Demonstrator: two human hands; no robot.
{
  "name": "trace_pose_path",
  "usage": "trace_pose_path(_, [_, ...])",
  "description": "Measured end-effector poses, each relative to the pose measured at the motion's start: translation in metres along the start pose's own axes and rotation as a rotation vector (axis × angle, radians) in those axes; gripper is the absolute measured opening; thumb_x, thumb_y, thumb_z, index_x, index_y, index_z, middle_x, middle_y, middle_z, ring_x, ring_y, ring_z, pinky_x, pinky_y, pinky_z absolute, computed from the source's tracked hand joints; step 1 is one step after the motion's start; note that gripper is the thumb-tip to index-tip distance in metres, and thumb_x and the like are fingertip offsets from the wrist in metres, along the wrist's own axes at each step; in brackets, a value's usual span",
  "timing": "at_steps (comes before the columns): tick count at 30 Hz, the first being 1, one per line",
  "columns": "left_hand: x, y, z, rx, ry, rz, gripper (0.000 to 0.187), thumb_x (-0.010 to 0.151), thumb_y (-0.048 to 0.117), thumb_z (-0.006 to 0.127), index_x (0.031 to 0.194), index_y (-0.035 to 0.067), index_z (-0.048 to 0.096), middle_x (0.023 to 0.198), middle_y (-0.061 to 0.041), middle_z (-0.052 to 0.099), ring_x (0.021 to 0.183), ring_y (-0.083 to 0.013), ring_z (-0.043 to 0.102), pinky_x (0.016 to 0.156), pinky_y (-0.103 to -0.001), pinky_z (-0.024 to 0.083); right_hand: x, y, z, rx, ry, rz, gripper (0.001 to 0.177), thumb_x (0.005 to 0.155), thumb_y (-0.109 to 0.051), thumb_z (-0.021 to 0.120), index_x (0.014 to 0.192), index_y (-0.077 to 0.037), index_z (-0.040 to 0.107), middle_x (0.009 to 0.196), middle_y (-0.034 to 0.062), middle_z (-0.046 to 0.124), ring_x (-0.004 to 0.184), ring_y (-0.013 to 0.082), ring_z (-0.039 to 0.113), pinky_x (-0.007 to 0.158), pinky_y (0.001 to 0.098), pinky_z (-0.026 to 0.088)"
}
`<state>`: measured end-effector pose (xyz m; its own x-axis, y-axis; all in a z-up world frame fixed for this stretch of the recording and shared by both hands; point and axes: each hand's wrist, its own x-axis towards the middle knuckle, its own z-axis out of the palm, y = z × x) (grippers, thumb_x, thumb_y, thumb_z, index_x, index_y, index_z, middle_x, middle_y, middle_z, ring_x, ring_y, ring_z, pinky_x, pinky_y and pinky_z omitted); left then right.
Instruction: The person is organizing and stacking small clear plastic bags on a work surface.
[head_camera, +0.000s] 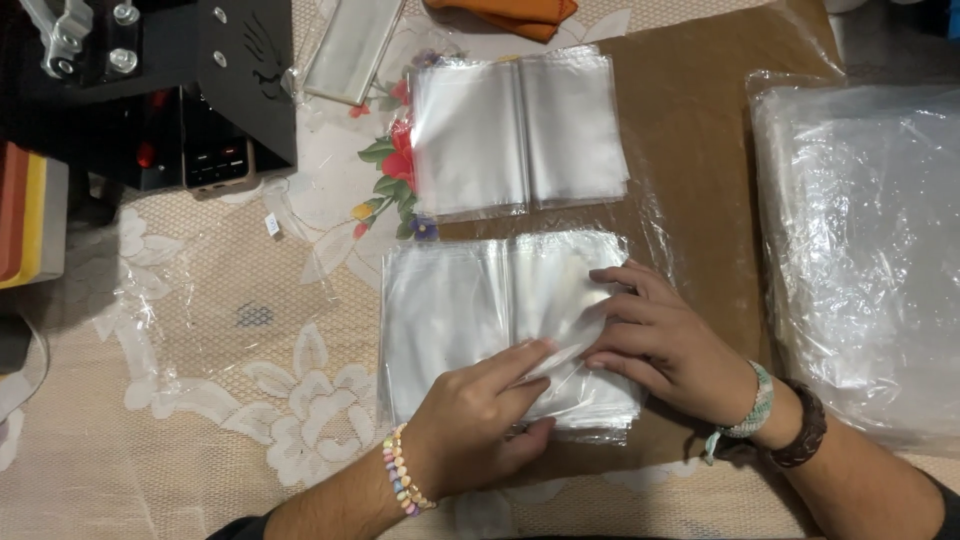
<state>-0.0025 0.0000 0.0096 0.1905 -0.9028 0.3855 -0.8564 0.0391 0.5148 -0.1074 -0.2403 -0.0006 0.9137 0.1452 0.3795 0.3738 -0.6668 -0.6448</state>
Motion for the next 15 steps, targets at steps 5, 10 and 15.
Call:
trace_pose_path(5, [0.001,0.002,0.001,-0.024,0.051,-0.036,0.025,0.082,0.008,0.068,0.104,-0.004,0.071,0.13,-0.024,0.064,0.114,-0.0369,0.069,0.089,-0.04,0.061,-0.003,0.002,0.003,0.036,0.033,0.026,0.017,0.092,-0.024,0.065,0.098,-0.012,0.075,0.102,0.0027,0.07,0.13,0.0366,0.052,0.111,0.0506,0.043])
trace_pose_path(10, [0.005,0.004,0.004,-0.006,0.097,-0.036,0.01,0.091,0.0,0.064,0.092,0.0,0.074,0.123,-0.026,0.067,0.107,-0.0401,0.071,0.092,-0.043,0.061,-0.005,0.0,0.004,0.04,0.099,0.064,0.017,0.092,-0.023,0.064,0.097,-0.009,0.072,0.106,0.0072,0.071,0.125,0.0369,0.056,0.11,0.0505,0.047])
trace_pose_path(15, [0.0,-0.002,0.01,-0.026,0.163,-0.155,0.02,0.099,0.005,0.056,0.081,0.005,0.049,0.073,-0.009,0.054,0.056,-0.0221,0.051,0.045,-0.034,0.042,-0.003,-0.007,-0.017,-0.034,0.174,0.159,0.014,0.087,-0.019,0.071,0.098,-0.011,0.074,0.093,0.0013,0.074,0.096,0.0189,0.068,0.094,0.0332,0.056])
